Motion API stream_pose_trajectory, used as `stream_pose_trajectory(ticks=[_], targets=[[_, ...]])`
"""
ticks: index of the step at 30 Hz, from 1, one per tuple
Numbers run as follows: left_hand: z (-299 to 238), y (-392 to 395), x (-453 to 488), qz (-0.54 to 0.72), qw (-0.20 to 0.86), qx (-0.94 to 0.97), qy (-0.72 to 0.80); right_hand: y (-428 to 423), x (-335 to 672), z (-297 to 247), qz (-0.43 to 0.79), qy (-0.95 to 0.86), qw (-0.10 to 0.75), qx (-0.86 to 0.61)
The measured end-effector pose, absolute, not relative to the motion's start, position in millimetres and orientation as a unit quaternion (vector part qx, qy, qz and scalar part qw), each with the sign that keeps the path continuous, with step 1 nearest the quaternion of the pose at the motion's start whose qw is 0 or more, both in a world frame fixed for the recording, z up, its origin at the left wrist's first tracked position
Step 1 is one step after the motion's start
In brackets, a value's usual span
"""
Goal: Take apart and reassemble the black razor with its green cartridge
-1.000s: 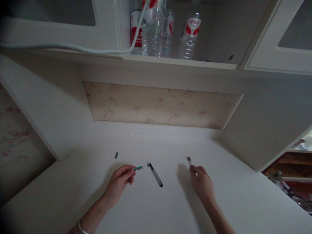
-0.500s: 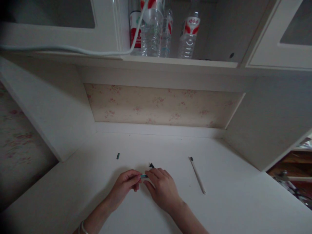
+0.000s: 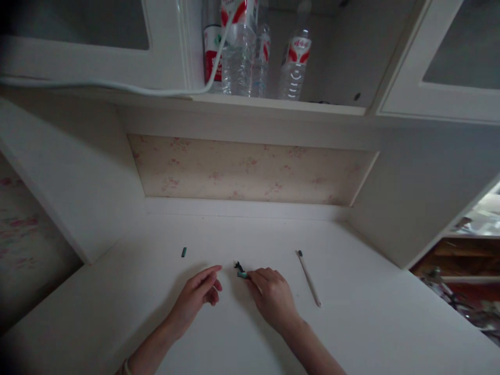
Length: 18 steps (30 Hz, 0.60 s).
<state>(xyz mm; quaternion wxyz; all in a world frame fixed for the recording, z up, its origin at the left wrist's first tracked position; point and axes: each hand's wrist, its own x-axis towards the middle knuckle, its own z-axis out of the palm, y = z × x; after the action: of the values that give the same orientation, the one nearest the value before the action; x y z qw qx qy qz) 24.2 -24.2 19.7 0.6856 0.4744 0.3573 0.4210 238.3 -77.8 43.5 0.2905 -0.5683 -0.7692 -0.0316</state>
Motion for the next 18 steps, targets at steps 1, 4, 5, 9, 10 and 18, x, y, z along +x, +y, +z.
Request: stream_pose_trajectory(ticks=[1, 4, 5, 9, 10, 18], targets=[[20.4, -23.6, 23.6, 0.424, 0.683, 0.471, 0.362, -76.5, 251.4, 42.2, -0.032, -0.751, 0.3, -0.587], [23.4, -23.1, 22.6, 0.422, 0.68, 0.474, 0.365, -72.7, 300.5, 36.7, -0.036, -0.682, 0.299, -0.666], [24.3, -23.3, 22.7, 0.42, 0.68, 0.477, 0.365, -72.0, 318.4, 34.4, -0.045, -0.658, 0.292, -0.693], [25.9, -24.6, 24.4, 0.41, 0.682, 0.482, 0.367, -74.3, 382.5, 24.2, -0.048, -0.572, 0.248, -0.78], [25.8, -24.8, 24.8, 0.409, 0.682, 0.482, 0.368, -76.1, 394.9, 21.6, -0.046, -0.548, 0.237, -0.801], [23.8, -23.7, 23.7, 0.402, 0.675, 0.494, 0.373, -89.1, 439.1, -3.0, 0.043, -0.45, 0.138, -0.881]])
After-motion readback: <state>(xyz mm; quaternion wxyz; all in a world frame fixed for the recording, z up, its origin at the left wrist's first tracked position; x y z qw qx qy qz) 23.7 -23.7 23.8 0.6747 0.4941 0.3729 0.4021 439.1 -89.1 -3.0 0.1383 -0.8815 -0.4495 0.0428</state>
